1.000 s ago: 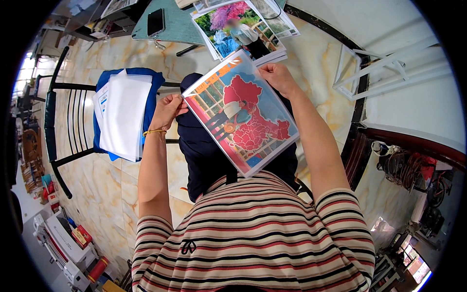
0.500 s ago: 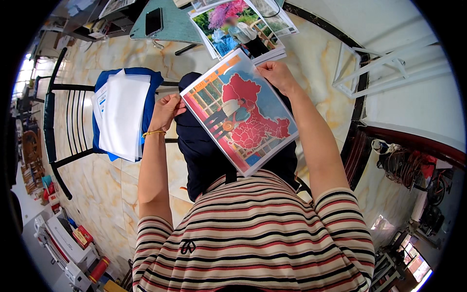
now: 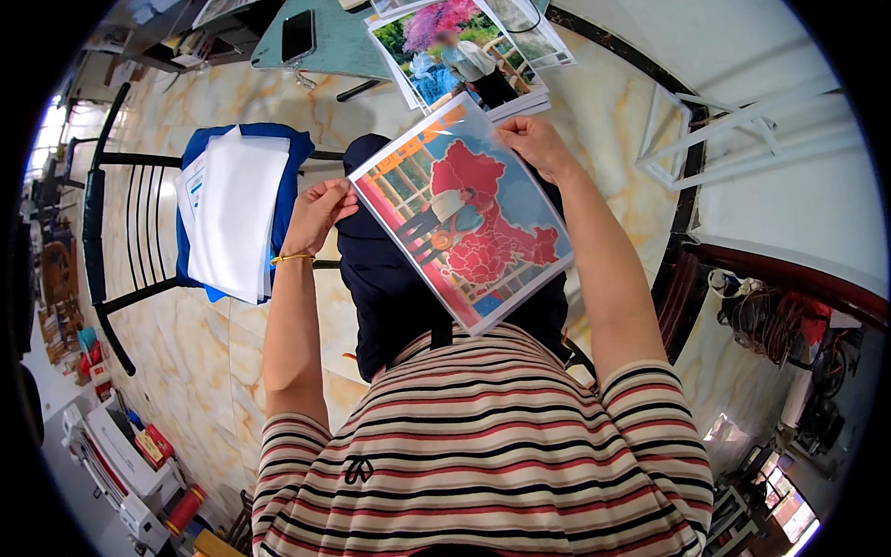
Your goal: The person sits at a table and places printed photographs into clear plastic protective sleeves. They handle each print, open a sleeve, insert the print, and set the sleeved item aside on the table.
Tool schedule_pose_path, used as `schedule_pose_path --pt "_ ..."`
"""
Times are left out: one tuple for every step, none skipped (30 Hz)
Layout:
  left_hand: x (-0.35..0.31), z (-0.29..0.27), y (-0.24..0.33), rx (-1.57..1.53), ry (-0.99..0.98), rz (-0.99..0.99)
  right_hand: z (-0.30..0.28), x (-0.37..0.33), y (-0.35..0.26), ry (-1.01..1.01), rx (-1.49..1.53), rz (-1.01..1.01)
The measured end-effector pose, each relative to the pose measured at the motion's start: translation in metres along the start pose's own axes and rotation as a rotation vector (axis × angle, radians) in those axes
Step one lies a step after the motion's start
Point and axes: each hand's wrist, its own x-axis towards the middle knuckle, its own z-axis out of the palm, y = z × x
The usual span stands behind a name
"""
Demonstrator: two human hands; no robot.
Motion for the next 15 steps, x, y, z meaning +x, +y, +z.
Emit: schedule_pose_path --pt "0.0007 -0.0012 -0.0025 0.008 -0.001 0.004 -0.0002 0.0002 0.0005 -0.009 0.008 -0.001" --pt "0.0014 -0.0022 -0.0047 0.016 -0.003 0.008 -0.0004 0.0008 0.001 -0.017 0.016 -0.001" --pt "0.0024 -0.0026 -0.0059 0.021 0.002 0.01 -0.0006 0.001 0.0005 -0.025 0.023 -0.002" --pt "0.0034 -0.0031 -0.0068 0.025 0.007 0.011 -0.0009 0.0009 0.0001 -0.029 0.023 -0.002" --pt "0.0044 -0.0036 -0.0077 0.03 0.011 0.013 -0.0014 0.0008 -0.0003 -0.033 0.023 -0.002" --pt "0.0054 -0.0038 -0.0079 0.027 0.012 0.01 -0.0015 0.0005 -0.0005 -0.037 0.023 -0.001" --pt "0.0064 -0.004 -0.0081 0.024 0.013 0.008 -0.002 0.0009 0.0006 -0.035 0.019 0.002" --pt "0.0071 -0.0043 -0.0084 0.021 0.013 0.005 -0.0026 0.0017 0.0024 -0.033 0.015 0.006" --pt "0.0066 -0.0029 -0.0071 0.033 0.019 0.002 -0.002 0.0016 0.0024 -0.032 0.012 0.01" --pt "0.006 -0.001 -0.0053 0.046 0.024 -0.002 -0.0015 0.0019 0.0023 -0.024 -0.002 0.01" --pt "0.0057 0.0002 -0.0043 0.059 0.03 -0.006 -0.0008 0.0025 0.0022 -0.016 -0.016 0.01" --pt "0.0059 0.0 -0.0048 0.062 0.034 -0.006 -0.0001 0.0024 0.0016 -0.009 -0.03 0.01" --pt "0.0063 -0.0003 -0.0055 0.065 0.037 -0.006 -0.0001 0.0021 0.0016 -0.01 -0.023 0.008" --pt "0.0065 -0.0005 -0.0061 0.069 0.041 -0.005 0.0 0.0016 0.0015 -0.011 -0.016 0.006" --pt "0.0054 0.0005 -0.0056 0.06 0.052 -0.001 0.0004 0.0009 0.0011 -0.012 -0.008 0.002"
